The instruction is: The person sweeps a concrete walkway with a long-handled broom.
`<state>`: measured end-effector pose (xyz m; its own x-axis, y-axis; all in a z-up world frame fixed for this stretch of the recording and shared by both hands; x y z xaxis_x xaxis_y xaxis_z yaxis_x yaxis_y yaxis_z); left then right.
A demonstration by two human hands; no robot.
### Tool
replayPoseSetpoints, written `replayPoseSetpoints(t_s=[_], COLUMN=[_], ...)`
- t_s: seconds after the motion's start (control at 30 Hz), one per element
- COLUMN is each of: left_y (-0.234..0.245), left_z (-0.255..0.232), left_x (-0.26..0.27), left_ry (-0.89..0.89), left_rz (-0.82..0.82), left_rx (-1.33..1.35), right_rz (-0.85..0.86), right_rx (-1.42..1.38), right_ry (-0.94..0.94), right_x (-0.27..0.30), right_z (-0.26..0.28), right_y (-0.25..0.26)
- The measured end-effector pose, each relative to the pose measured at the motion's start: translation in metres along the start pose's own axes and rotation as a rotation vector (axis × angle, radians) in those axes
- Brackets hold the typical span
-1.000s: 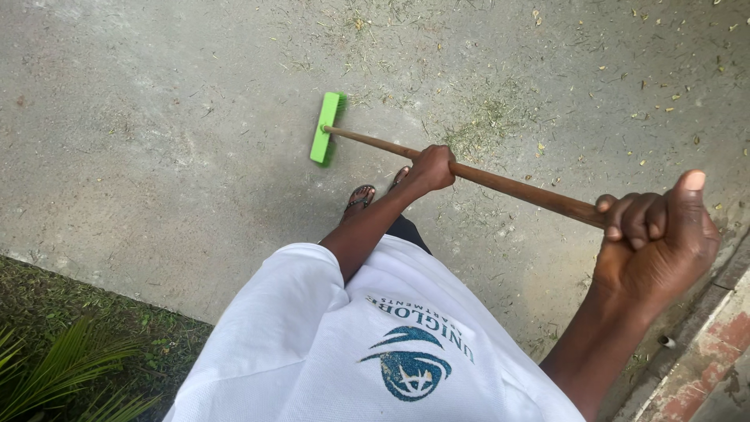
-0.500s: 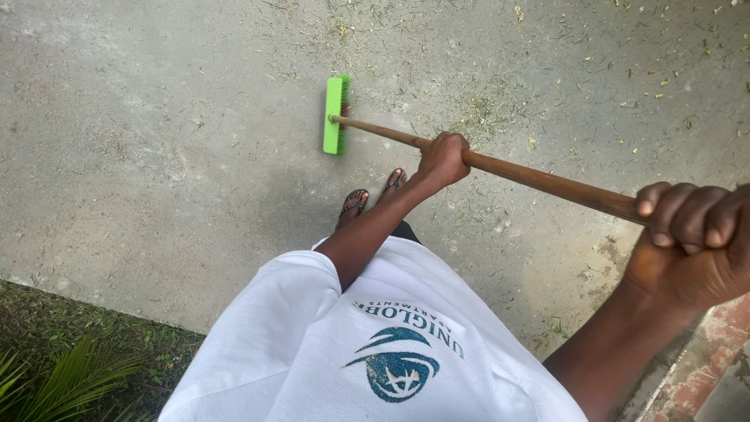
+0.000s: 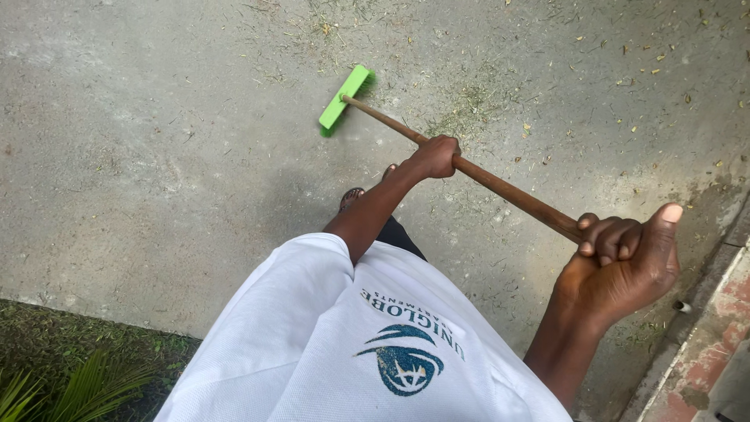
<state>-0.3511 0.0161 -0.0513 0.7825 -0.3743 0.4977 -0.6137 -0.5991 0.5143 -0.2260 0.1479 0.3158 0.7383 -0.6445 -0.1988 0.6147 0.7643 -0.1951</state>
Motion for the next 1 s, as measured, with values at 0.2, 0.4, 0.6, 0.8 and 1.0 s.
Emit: replayPoseSetpoints(t_s=[0.2, 0.4, 0.6, 0.8, 1.0], left_y=[0.015, 0.026, 0.020, -0.015, -0.007], left_z=[-0.095, -0.107, -0.003, -0.018, -0.119], left_x=[0.005, 0.043, 0.055, 0.013, -0.025], left_ry=[-0.191, -0.142, 0.252, 0.147, -0.130], left_rz=[-0.086, -0.176, 0.011, 0.105, 0.041], left_rx=[0.119, 0.097, -0.056, -0.051, 0.037], right_rz=[0.334, 0.206, 0.037, 0.068, 0.250], right_rx=[0.163, 0.107, -0.030, 0.104, 0.173], right_ry=[0.390, 0.367, 0.022, 0.107, 0.314], right_x=[0.014, -0.018, -0.012, -0.026, -0.043], right_z=[0.047, 0.049, -0.017, 0.000, 0.027], right_y=[-0.009, 0.032, 0.027, 0.023, 0.050])
Point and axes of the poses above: each hand's wrist, its own x-axis away from the middle knuckle, its own y-axis out of the back of the hand, z = x × y, the point moved 1 cm from there along -x, towards the middle knuckle, and after that the axes turned 12 degrees about y, right-handed, at the moved point
